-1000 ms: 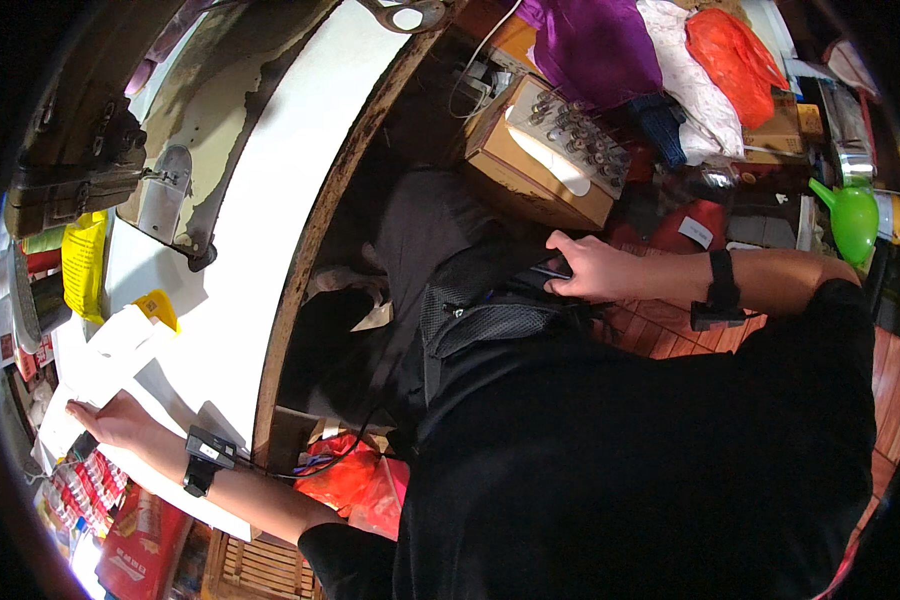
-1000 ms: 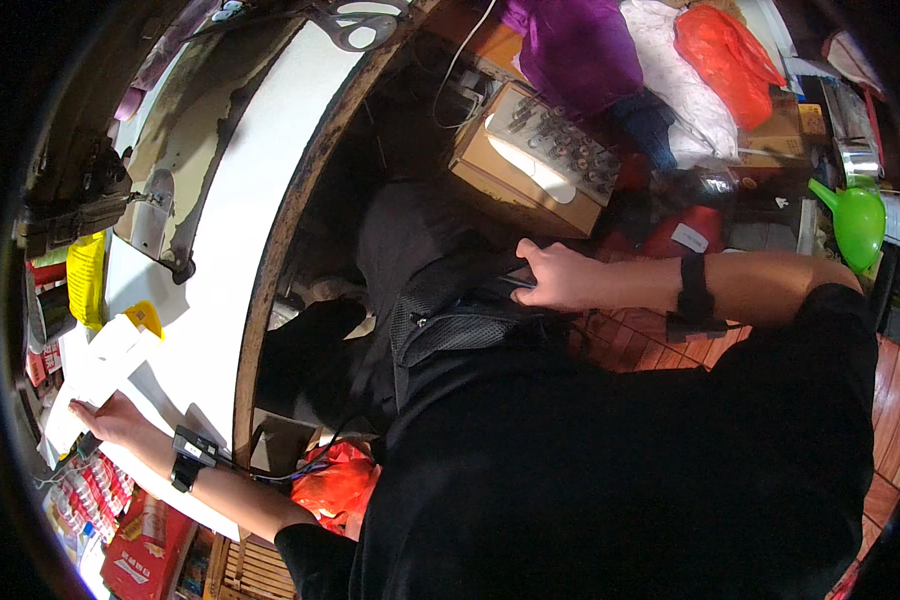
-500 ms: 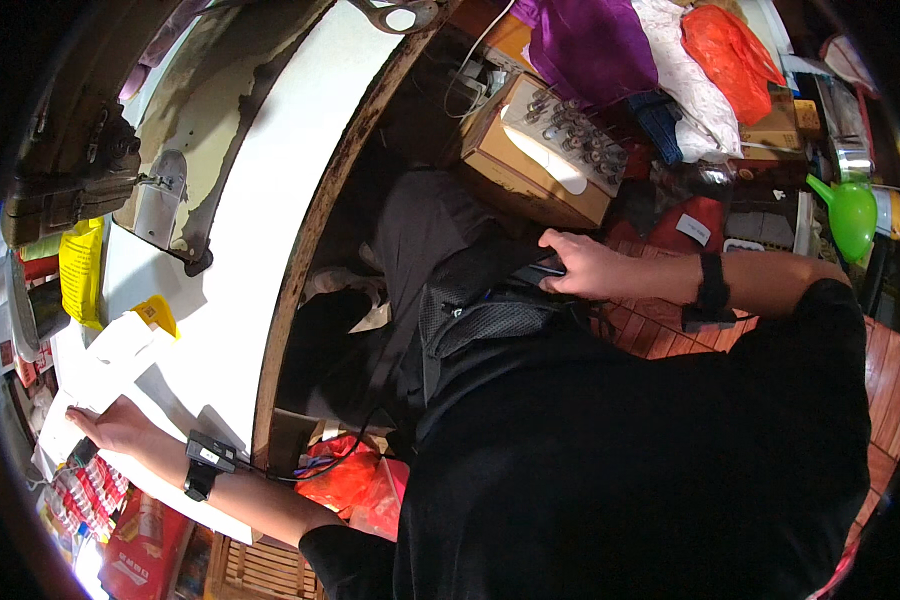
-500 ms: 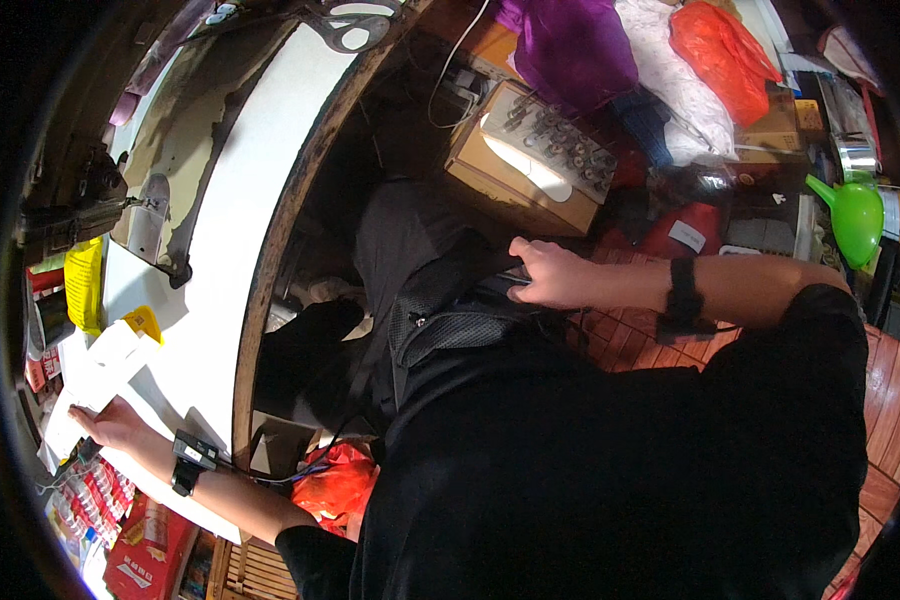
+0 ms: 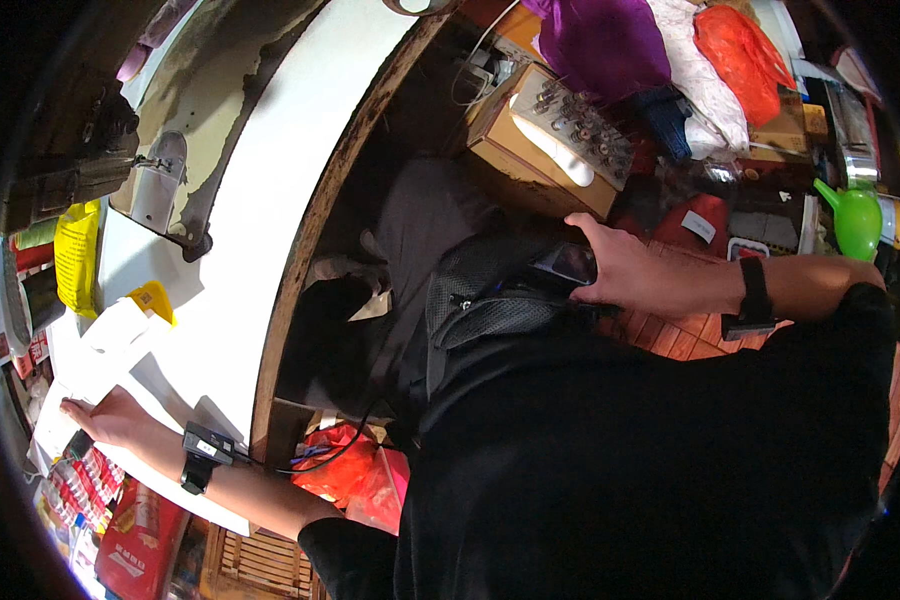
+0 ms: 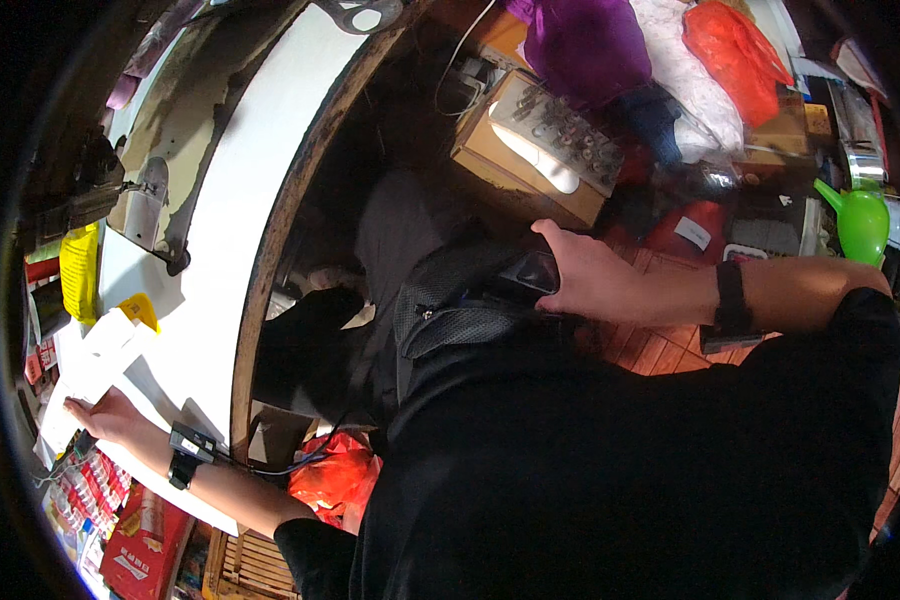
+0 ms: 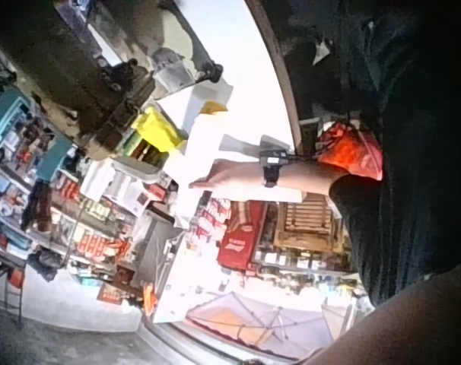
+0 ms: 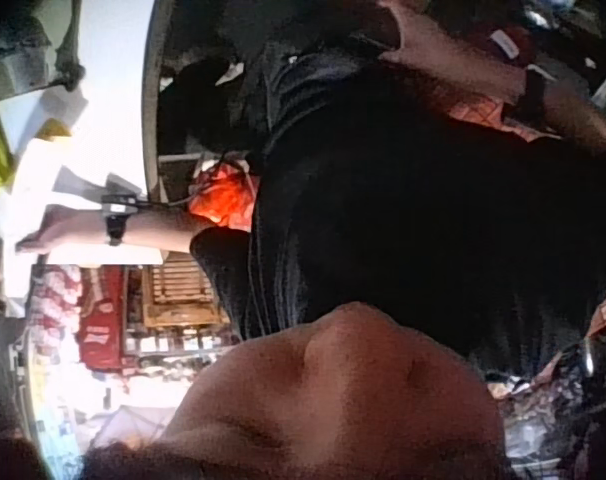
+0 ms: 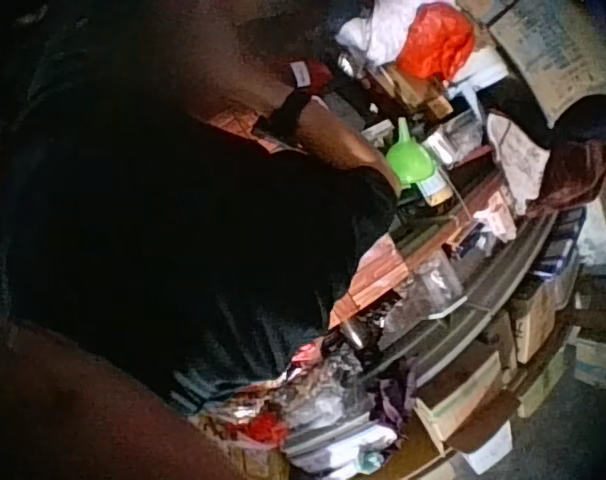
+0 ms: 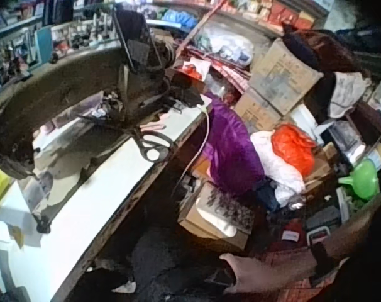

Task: Folding and manipulating a yellow and white paper product at a workstation.

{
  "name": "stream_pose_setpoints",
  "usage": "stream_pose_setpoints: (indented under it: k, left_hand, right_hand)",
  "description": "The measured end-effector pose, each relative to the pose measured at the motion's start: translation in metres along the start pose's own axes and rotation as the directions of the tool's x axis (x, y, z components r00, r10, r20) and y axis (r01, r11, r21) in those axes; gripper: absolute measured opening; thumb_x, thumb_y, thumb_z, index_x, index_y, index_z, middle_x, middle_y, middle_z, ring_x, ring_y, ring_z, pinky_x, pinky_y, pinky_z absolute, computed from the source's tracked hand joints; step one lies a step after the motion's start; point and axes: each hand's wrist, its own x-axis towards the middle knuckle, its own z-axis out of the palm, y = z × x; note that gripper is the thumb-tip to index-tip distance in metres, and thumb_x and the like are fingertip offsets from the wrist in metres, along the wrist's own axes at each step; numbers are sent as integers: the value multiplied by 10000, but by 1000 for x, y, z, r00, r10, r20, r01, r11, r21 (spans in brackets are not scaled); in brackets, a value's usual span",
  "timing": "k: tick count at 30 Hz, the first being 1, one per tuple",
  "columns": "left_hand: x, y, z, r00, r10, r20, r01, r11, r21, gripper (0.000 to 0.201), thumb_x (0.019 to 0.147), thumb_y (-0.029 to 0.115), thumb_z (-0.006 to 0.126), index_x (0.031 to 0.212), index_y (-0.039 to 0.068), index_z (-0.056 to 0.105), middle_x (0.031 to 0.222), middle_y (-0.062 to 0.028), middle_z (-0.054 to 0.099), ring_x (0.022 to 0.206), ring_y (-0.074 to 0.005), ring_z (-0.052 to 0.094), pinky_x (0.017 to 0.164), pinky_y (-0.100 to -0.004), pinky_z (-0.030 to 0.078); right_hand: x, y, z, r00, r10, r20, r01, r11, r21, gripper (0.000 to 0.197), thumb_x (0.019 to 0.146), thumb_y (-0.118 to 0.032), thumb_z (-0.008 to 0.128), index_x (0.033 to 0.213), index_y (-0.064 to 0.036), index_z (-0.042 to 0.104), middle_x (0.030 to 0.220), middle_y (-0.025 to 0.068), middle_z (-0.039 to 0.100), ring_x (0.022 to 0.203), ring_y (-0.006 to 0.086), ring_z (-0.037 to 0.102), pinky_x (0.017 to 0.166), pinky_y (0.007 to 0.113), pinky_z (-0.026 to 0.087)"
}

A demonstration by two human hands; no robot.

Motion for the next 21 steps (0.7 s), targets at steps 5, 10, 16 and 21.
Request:
stream_pose_setpoints:
  k: [5, 10, 16, 21]
  left_hand:
    - [-10, 8, -1, 998, 37, 45, -38, 999, 19, 526, 924, 318, 634, 1351, 32, 522, 1373, -137, 550, 1228, -295, 553, 1063, -435, 422]
    - [-41, 19, 28, 1000, 29, -9, -28, 998, 53, 528, 921, 318, 637, 1350, 33, 524, 1365, -139, 559, 1227, -291, 556, 1063, -435, 424]
    - [-49, 20, 35, 998, 51, -34, -47, 993, 109, 526, 921, 329, 637, 1339, 28, 531, 1345, -144, 574, 1210, -295, 570, 1050, -438, 436]
    - [-25, 14, 19, 998, 33, -52, -29, 996, 88, 528, 921, 336, 636, 1334, 24, 534, 1333, -146, 582, 1199, -298, 578, 1042, -440, 444]
  right_hand:
    - [4, -2, 2, 1000, 8, 14, -8, 1000, -18, 883, 731, -205, 823, 1396, -9, 277, 1265, 302, 523, 1192, 430, 538, 1010, 453, 457]
    - [0, -3, 3, 1000, 11, 2, -11, 997, 72, 914, 732, -197, 822, 1422, -18, 251, 1322, 300, 491, 1218, 424, 524, 1024, 457, 450]
    - [-1, -3, 6, 1000, 8, -20, -7, 998, 61, 902, 734, -173, 818, 1426, -30, 259, 1339, 279, 487, 1245, 411, 505, 1043, 452, 434]
    - [0, 3, 8, 998, -23, -54, 25, 999, 42, 900, 730, -173, 827, 1427, -56, 270, 1225, 257, 537, 1140, 389, 557, 970, 447, 468]
